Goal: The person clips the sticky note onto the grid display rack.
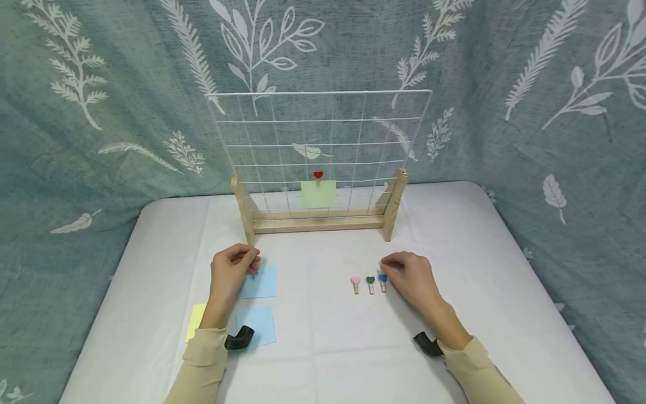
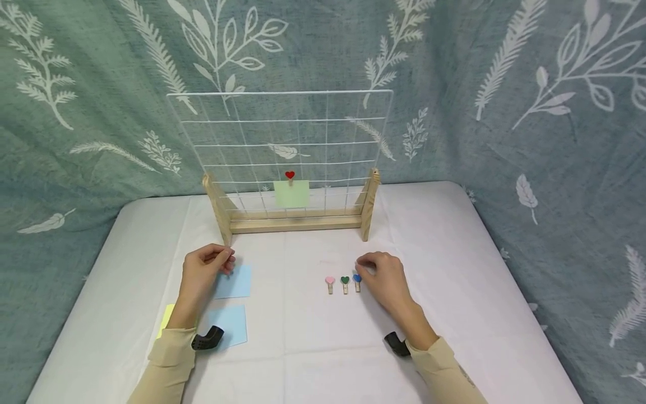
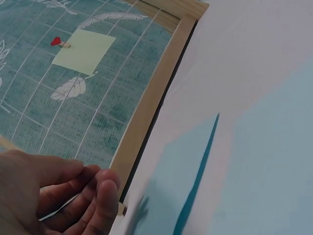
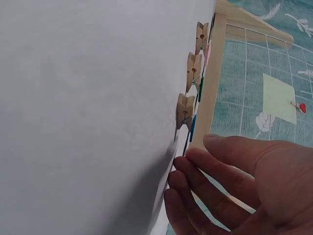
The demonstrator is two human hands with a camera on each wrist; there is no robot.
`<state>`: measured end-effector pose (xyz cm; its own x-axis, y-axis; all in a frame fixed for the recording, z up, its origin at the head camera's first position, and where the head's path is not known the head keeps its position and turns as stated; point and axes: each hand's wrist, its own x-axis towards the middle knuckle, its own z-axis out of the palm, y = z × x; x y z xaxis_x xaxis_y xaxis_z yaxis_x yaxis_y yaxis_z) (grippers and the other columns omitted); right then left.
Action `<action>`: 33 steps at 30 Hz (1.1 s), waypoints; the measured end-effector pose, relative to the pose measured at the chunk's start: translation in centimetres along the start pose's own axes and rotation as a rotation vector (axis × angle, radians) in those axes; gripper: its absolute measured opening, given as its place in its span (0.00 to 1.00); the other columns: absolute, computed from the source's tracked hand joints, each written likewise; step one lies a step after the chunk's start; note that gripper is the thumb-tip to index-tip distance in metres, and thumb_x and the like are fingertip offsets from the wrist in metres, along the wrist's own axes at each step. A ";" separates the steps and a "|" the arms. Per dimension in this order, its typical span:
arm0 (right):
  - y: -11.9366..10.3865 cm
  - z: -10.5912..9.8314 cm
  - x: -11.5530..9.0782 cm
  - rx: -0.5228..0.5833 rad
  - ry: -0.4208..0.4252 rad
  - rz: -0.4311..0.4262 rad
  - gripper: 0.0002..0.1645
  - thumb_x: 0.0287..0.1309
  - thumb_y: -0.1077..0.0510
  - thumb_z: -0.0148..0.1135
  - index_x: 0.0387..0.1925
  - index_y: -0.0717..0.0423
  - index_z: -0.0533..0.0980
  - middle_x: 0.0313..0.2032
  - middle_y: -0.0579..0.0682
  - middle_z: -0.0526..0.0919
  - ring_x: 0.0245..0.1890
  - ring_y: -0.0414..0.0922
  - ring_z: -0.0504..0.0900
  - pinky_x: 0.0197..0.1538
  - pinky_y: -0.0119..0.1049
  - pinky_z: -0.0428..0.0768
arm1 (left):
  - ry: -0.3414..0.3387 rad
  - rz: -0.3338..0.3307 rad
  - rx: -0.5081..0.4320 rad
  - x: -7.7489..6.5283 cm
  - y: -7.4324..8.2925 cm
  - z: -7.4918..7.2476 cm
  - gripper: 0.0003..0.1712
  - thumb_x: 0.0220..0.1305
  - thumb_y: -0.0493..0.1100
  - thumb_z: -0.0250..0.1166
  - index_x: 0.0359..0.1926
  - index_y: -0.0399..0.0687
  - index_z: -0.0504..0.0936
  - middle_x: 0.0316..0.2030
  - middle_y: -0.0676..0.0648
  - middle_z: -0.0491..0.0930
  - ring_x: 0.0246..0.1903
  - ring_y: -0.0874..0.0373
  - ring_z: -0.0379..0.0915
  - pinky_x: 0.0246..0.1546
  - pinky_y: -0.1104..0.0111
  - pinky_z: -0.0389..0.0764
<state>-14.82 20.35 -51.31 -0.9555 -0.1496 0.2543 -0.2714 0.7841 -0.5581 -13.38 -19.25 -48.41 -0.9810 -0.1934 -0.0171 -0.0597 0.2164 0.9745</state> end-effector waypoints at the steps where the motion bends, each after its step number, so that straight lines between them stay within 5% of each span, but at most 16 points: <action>1: 0.1 -0.1 -0.1 0.003 -0.005 0.001 0.07 0.55 0.58 0.72 0.36 0.54 0.87 0.34 0.49 0.89 0.39 0.49 0.87 0.46 0.47 0.81 | -0.001 0.002 0.002 0.0 -0.2 -0.2 0.09 0.66 0.34 0.64 0.39 0.27 0.83 0.34 0.27 0.83 0.29 0.31 0.81 0.28 0.57 0.86; 11: 0.5 -0.4 -0.9 0.019 -0.035 -0.005 0.07 0.55 0.56 0.73 0.37 0.51 0.87 0.34 0.46 0.88 0.37 0.44 0.85 0.43 0.43 0.81 | 0.025 -0.003 0.000 0.8 -4.2 -1.8 0.10 0.67 0.38 0.65 0.38 0.31 0.84 0.33 0.30 0.85 0.24 0.41 0.82 0.24 0.63 0.85; 17: 0.6 -0.5 -1.3 0.025 -0.040 -0.011 0.07 0.54 0.56 0.73 0.37 0.51 0.87 0.34 0.45 0.88 0.36 0.44 0.85 0.43 0.43 0.80 | 0.048 0.006 0.034 0.6 -4.2 -2.3 0.10 0.65 0.38 0.66 0.37 0.32 0.84 0.32 0.30 0.85 0.24 0.41 0.82 0.24 0.61 0.85; 25: 0.9 -0.5 -1.9 0.049 -0.042 -0.020 0.07 0.54 0.54 0.74 0.36 0.47 0.87 0.34 0.43 0.87 0.37 0.42 0.85 0.43 0.42 0.81 | 0.088 0.041 0.216 0.3 -4.7 -2.8 0.06 0.60 0.42 0.72 0.35 0.44 0.85 0.28 0.42 0.85 0.21 0.49 0.81 0.20 0.69 0.81; 33: 1.1 -0.3 -1.9 0.079 -0.080 -0.016 0.09 0.52 0.54 0.75 0.36 0.49 0.86 0.33 0.44 0.87 0.37 0.44 0.84 0.43 0.44 0.79 | 0.003 0.063 0.554 -0.4 -4.5 -2.7 0.24 0.48 0.49 0.80 0.45 0.45 0.84 0.36 0.44 0.79 0.31 0.55 0.72 0.34 0.67 0.70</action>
<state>-13.29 21.65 -52.11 -0.9563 -0.2116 0.2019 -0.2920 0.7317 -0.6159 -12.25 -22.70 -52.18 -0.9853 -0.1661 0.0386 -0.0899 0.6982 0.7102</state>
